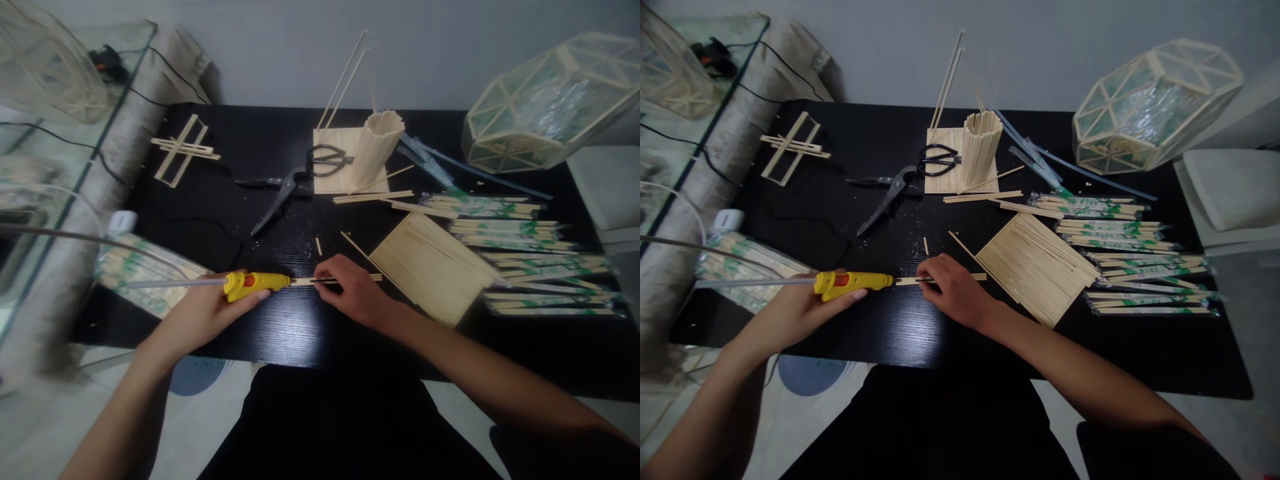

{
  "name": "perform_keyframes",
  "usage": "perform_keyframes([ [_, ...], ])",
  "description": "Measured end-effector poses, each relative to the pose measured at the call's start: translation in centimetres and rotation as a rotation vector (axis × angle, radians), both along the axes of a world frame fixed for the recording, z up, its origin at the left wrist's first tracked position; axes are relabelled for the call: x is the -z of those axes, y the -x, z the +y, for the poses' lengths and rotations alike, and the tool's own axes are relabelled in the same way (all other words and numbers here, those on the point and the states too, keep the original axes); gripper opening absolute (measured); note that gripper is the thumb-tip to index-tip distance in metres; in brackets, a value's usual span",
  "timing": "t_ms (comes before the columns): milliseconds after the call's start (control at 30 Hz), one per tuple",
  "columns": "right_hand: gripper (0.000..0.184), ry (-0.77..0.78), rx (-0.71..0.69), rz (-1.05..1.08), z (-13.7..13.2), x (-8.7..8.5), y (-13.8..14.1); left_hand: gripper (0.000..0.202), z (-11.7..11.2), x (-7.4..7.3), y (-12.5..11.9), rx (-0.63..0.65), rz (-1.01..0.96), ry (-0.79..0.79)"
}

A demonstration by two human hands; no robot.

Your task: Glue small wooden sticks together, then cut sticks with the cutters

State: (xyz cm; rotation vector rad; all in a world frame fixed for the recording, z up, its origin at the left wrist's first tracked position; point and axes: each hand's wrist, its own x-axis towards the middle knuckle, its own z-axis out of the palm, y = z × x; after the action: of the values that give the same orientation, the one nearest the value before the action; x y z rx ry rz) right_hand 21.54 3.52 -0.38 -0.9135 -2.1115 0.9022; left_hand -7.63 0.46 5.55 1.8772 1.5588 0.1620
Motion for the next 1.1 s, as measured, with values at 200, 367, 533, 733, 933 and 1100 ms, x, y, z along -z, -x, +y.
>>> perform_keyframes([
  [200, 0.011, 0.014, -0.002, -0.007, 0.0, 0.1, 0.0, 0.037, 0.2, -0.3, -0.8, 0.005, -0.019, 0.001],
  [367, 0.009, 0.016, 0.004, -0.014, -0.1, 0.1, -0.1, 0.035, 0.6, -0.4, -2.4, 0.025, -0.073, -0.024],
  [533, 0.009, 0.025, -0.002, -0.016, -0.1, 0.0, -0.1, 0.033, 0.5, -0.3, -1.9, 0.052, -0.051, -0.045],
  [733, 0.010, 0.035, 0.000, -0.020, 0.0, -0.1, 0.0, 0.025, -0.8, 0.0, -0.4, 0.042, -0.052, -0.127],
  [933, 0.011, 0.010, -0.003, 0.000, 0.0, 0.1, 0.0, 0.016, -3.7, 1.6, -2.0, -0.081, -0.119, -0.240],
  [1100, 0.013, 0.021, 0.003, 0.003, 0.0, 0.3, 0.0, 0.027, -6.1, 3.3, -3.1, 0.006, -0.038, -0.333],
])
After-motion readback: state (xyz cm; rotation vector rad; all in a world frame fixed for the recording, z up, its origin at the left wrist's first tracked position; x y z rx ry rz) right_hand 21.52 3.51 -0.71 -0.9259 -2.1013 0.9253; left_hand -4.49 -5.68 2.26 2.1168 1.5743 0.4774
